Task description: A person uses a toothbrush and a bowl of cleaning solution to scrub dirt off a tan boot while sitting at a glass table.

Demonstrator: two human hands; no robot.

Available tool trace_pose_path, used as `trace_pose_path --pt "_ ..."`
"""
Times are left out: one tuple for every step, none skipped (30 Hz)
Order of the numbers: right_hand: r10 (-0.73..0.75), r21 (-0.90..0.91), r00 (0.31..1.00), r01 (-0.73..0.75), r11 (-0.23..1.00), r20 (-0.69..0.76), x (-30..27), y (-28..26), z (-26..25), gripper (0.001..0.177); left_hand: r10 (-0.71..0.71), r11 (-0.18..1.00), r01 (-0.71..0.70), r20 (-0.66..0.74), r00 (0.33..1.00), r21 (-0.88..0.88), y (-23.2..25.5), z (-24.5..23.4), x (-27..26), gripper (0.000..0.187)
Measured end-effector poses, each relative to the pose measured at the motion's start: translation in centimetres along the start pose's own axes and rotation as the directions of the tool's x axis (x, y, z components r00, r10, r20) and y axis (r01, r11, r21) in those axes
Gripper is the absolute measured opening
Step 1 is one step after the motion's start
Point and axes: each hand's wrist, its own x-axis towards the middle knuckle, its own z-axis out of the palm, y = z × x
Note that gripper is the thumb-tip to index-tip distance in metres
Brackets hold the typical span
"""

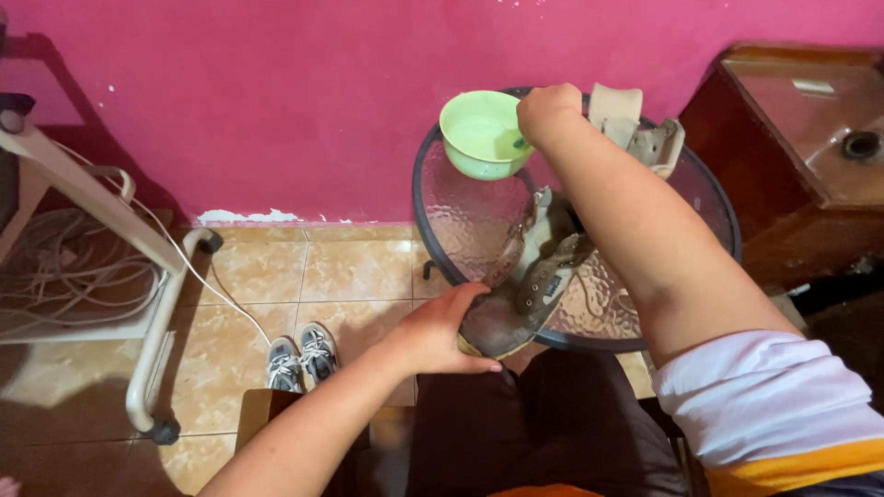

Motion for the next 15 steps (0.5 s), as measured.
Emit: trace_pose_path --pt "0.004 0.004 1.000 -0.004 1.000 0.007 -0.3 0.5 0.1 0.037 0.002 1.000 -0.002 0.009 1.000 0.000 0.5 -0.4 0.1 0.104" --pt "0.000 0.054 1.000 0.000 0.999 -0.007 -0.7 1.1 0.1 0.037 -0.045 0.999 0.044 0.052 0.998 0.012 1.0 -0.8 0.2 0.103" --pt "-0.003 0.103 1.000 0.005 0.995 -0.022 -1.1 1.6 0.1 0.038 -0.092 0.996 0.090 0.095 0.991 0.028 1.5 -1.2 0.2 0.102" --pt "0.002 0.110 1.000 0.000 0.994 -0.024 -2.3 2.4 -0.2 0.038 -0.090 0.996 0.086 0.097 0.991 0.036 2.0 -1.6 0.2 0.102" --pt "0.011 0.248 1.000 -0.008 0.969 -0.011 -3.6 3.1 -0.6 0.034 -0.130 0.991 0.127 0.128 0.983 0.031 2.6 -2.0 0.1 0.098" --pt "0.016 0.381 1.000 -0.017 0.924 0.005 -4.9 3.8 -0.8 0.033 -0.171 0.985 0.169 0.161 0.972 0.026 3.1 -2.2 0.0 0.095" --pt "0.020 0.387 1.000 -0.021 0.922 0.006 -4.5 5.0 -0.3 0.033 -0.170 0.985 0.167 0.165 0.972 0.032 3.4 -2.5 -0.1 0.095" --pt "-0.010 0.472 0.998 0.036 0.881 -0.059 -4.2 6.2 0.8 0.034 -0.211 0.977 0.208 0.184 0.960 0.037 3.6 -2.5 -0.2 0.100" --pt "-0.031 0.549 0.992 0.096 0.830 -0.126 -3.9 7.4 1.9 0.038 -0.252 0.968 0.249 0.203 0.946 0.044 3.8 -2.5 -0.3 0.105" --pt "-0.023 0.557 0.994 0.081 0.826 -0.109 -5.2 8.6 3.1 0.038 -0.249 0.968 0.245 0.222 0.943 0.046 3.6 -2.3 -0.3 0.105" --pt "-0.080 0.643 0.952 0.260 0.721 -0.294 -6.4 9.8 4.4 0.026 -0.213 0.976 0.216 0.171 0.962 0.004 3.3 -2.1 -0.2 0.103" --pt "-0.101 0.682 0.878 0.431 0.591 -0.467 -8.0 11.0 6.0 0.020 -0.181 0.981 0.188 0.125 0.976 -0.043 3.1 -1.5 -0.3 0.101" --pt "-0.094 0.697 0.891 0.409 0.588 -0.444 -11.7 10.9 6.6 0.020 -0.181 0.981 0.190 0.152 0.972 -0.049 2.3 -1.0 -0.2 0.101" --pt "-0.021 0.838 0.896 0.422 0.346 -0.443 -15.5 10.8 7.1 0.020 -0.105 0.988 0.110 0.053 0.993 -0.109 1.5 -0.2 -0.1 0.099" --pt "0.056 0.906 0.906 0.416 0.075 -0.420 -19.4 10.8 7.3 0.022 -0.035 0.986 0.026 -0.052 0.998 -0.163 0.8 0.5 -0.1 0.098"
